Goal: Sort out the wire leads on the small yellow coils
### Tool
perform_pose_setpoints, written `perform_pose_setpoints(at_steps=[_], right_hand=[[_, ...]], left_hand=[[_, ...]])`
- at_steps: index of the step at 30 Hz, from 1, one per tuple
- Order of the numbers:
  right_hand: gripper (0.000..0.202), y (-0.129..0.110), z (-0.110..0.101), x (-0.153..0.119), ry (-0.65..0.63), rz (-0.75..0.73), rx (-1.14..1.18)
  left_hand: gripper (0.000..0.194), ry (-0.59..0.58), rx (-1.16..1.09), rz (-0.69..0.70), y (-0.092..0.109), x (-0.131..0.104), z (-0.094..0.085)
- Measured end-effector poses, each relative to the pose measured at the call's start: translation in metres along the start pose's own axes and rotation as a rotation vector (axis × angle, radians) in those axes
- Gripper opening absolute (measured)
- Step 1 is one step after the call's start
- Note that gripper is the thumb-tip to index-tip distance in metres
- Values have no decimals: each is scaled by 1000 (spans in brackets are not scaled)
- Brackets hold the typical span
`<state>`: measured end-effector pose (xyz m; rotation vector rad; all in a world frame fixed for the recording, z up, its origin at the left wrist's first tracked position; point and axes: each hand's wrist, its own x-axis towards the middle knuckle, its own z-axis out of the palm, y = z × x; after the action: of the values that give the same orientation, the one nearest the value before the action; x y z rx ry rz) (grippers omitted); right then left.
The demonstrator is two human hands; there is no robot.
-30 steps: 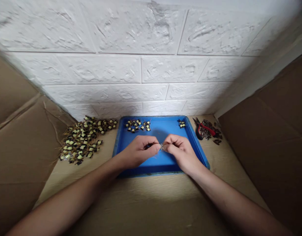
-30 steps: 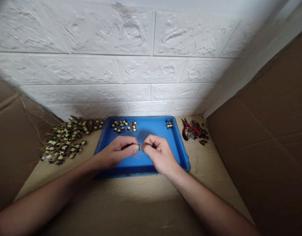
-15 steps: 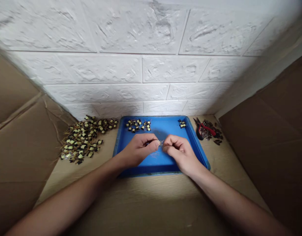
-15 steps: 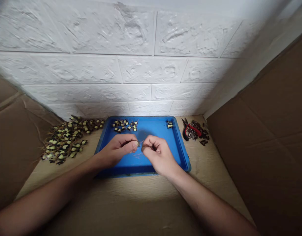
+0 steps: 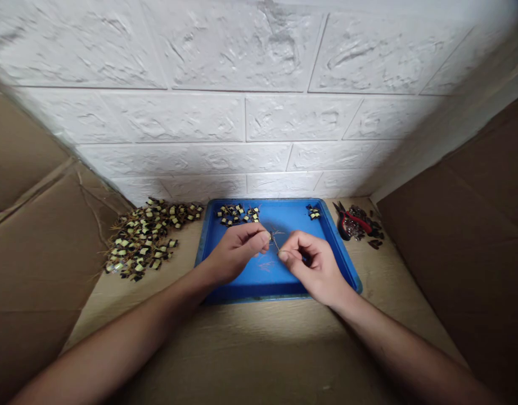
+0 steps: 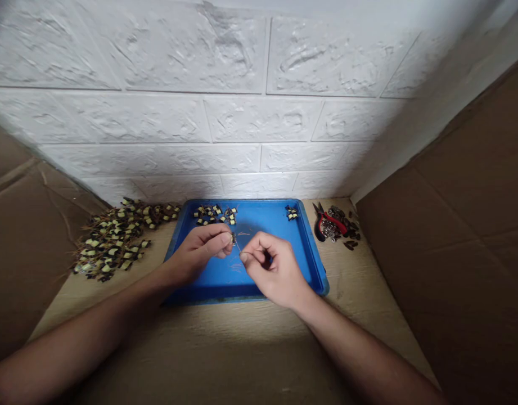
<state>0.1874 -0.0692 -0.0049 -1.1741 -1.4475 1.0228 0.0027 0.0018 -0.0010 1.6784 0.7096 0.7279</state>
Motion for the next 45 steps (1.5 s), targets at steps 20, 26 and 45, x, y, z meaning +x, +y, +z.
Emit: perform_pose_setpoints(at_steps=[20, 26, 45], right_hand=[[21, 12, -8, 11, 94, 87, 153], [17, 12, -8, 10, 189, 38, 161], [15, 13, -9, 11, 112, 19, 160]], left_hand=[[33, -60, 14, 37, 3, -2, 0], [34, -71, -20, 20, 4, -3, 0], [34, -169, -35, 41, 8, -5, -1]])
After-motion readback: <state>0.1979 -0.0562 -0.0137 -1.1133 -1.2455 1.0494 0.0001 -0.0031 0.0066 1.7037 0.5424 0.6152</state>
